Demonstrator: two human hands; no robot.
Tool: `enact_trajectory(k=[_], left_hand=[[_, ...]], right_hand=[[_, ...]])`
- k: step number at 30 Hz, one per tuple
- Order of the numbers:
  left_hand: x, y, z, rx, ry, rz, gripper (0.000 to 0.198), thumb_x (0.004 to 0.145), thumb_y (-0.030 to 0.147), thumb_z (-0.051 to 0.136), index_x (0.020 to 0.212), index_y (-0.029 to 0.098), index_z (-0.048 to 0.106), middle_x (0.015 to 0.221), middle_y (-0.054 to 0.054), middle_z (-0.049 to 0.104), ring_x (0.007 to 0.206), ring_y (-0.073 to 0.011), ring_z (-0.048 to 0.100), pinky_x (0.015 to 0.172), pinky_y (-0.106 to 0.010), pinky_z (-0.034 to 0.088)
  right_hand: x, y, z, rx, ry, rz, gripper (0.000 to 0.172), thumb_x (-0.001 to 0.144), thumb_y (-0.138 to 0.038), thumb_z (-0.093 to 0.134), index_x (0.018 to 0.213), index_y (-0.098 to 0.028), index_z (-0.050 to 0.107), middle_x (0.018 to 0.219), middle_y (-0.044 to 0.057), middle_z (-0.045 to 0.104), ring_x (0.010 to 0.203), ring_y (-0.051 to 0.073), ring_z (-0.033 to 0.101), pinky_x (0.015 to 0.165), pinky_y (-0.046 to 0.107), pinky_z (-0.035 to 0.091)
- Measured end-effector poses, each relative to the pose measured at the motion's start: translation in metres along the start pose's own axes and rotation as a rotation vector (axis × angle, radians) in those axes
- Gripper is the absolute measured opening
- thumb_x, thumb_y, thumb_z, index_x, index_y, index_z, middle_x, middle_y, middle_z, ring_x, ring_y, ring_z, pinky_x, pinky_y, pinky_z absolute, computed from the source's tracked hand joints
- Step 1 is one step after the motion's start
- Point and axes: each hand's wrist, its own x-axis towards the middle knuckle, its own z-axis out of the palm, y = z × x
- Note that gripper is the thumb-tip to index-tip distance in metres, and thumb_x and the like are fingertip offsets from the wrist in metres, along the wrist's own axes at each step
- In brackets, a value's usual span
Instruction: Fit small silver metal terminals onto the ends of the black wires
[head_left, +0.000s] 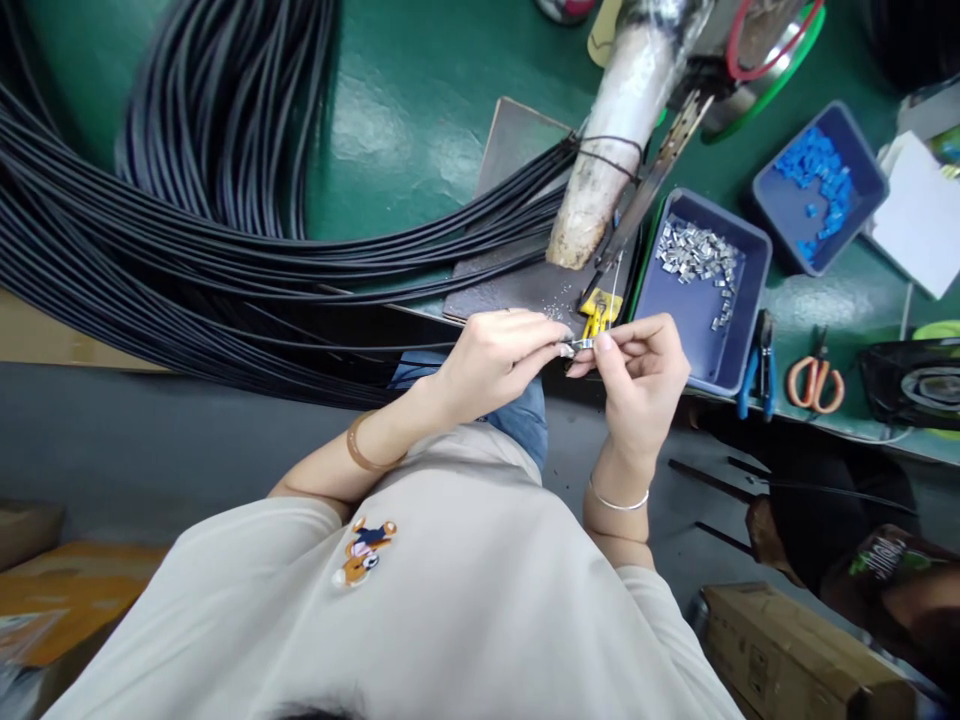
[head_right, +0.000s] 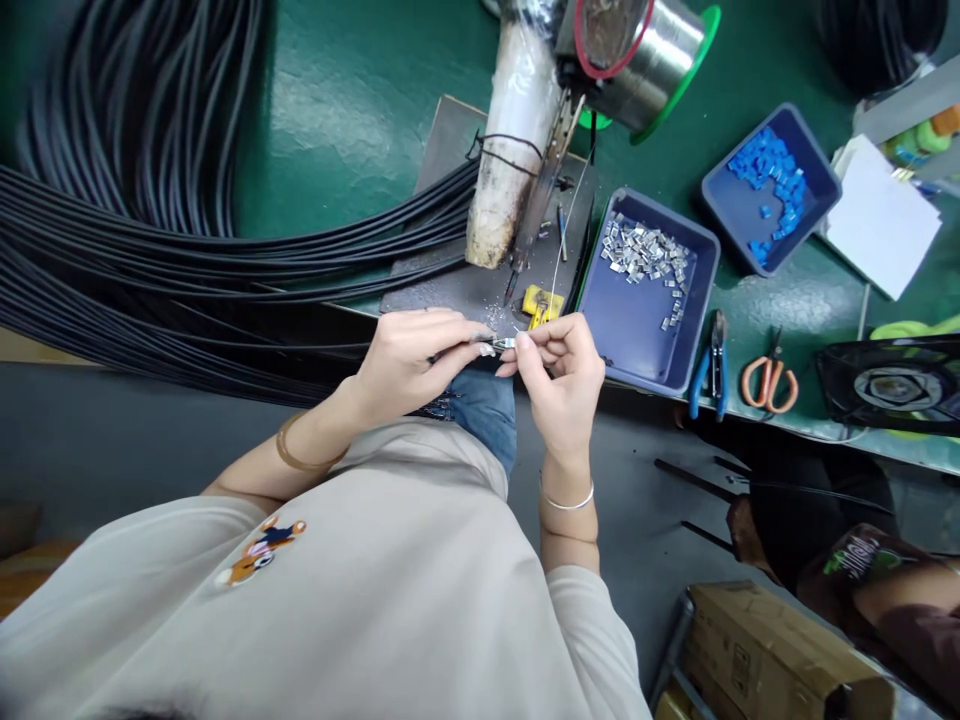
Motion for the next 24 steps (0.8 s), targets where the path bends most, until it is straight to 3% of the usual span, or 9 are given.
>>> enact_trajectory(k=[4, 9, 13, 17, 21, 24], left_hand=[[0.003, 0.004, -0.006, -0.229, -0.109, -0.239, 0.025, 0.089, 0.019, 0.058, 0.064, 0.015, 0.060, 0.054, 0.003, 0.057, 0.049, -0.0068, 0.046, 0.053, -0.022, 0.034], [0.007, 0.005, -0.007, -0.398, -0.147, -0.415, 0.022, 0.085, 0.019, 0.060, 0.063, 0.012, 0.061, 0.054, 0.003, 0.053, 0.052, -0.0062, 0.042, 0.052, -0.022, 0.032], [0.005, 0.002, -0.002, -0.406, -0.140, -0.442, 0.018, 0.083, 0.019, 0.060, 0.068, 0.011, 0.065, 0.058, 0.002, 0.050, 0.056, -0.0067, 0.039, 0.053, -0.022, 0.029], [0.004, 0.001, 0.000, -0.381, -0.142, -0.434, 0.016, 0.082, 0.019, 0.060, 0.072, 0.010, 0.069, 0.060, 0.001, 0.052, 0.057, -0.0070, 0.039, 0.054, -0.022, 0.030], [0.004, 0.001, 0.001, -0.371, -0.133, -0.392, 0.014, 0.081, 0.017, 0.061, 0.074, 0.011, 0.070, 0.066, -0.001, 0.061, 0.058, -0.0075, 0.046, 0.056, -0.021, 0.035], [0.003, 0.000, 0.002, -0.343, -0.114, -0.394, 0.013, 0.081, 0.017, 0.062, 0.073, 0.011, 0.070, 0.064, 0.000, 0.061, 0.057, -0.0073, 0.046, 0.055, -0.021, 0.033]], right_hand=[[-0.004, -0.002, 0.004, -0.030, 0.070, -0.030, 0.014, 0.090, -0.031, 0.063, 0.086, -0.022, 0.053, 0.074, -0.007, 0.064, 0.060, 0.009, 0.069, 0.057, 0.020, 0.059], [-0.009, -0.008, 0.002, -0.129, 0.179, -0.050, 0.011, 0.090, -0.029, 0.063, 0.086, -0.020, 0.060, 0.072, -0.006, 0.068, 0.051, 0.006, 0.064, 0.050, 0.018, 0.052], [-0.014, -0.013, -0.006, -0.354, 0.183, -0.198, 0.015, 0.092, -0.027, 0.059, 0.101, -0.023, 0.070, 0.069, -0.004, 0.070, 0.049, 0.007, 0.062, 0.046, 0.020, 0.045], [-0.015, -0.011, -0.006, -0.499, 0.095, -0.337, 0.017, 0.090, -0.026, 0.062, 0.102, -0.026, 0.074, 0.073, -0.003, 0.073, 0.052, 0.008, 0.062, 0.053, 0.021, 0.049], [-0.013, -0.004, 0.000, -0.398, 0.044, -0.249, 0.018, 0.091, -0.023, 0.060, 0.101, -0.024, 0.074, 0.082, -0.001, 0.076, 0.052, 0.007, 0.062, 0.053, 0.020, 0.048], [-0.013, 0.000, 0.003, -0.324, 0.114, -0.197, 0.018, 0.092, -0.025, 0.060, 0.101, -0.024, 0.074, 0.079, -0.001, 0.075, 0.049, 0.006, 0.058, 0.048, 0.021, 0.042]])
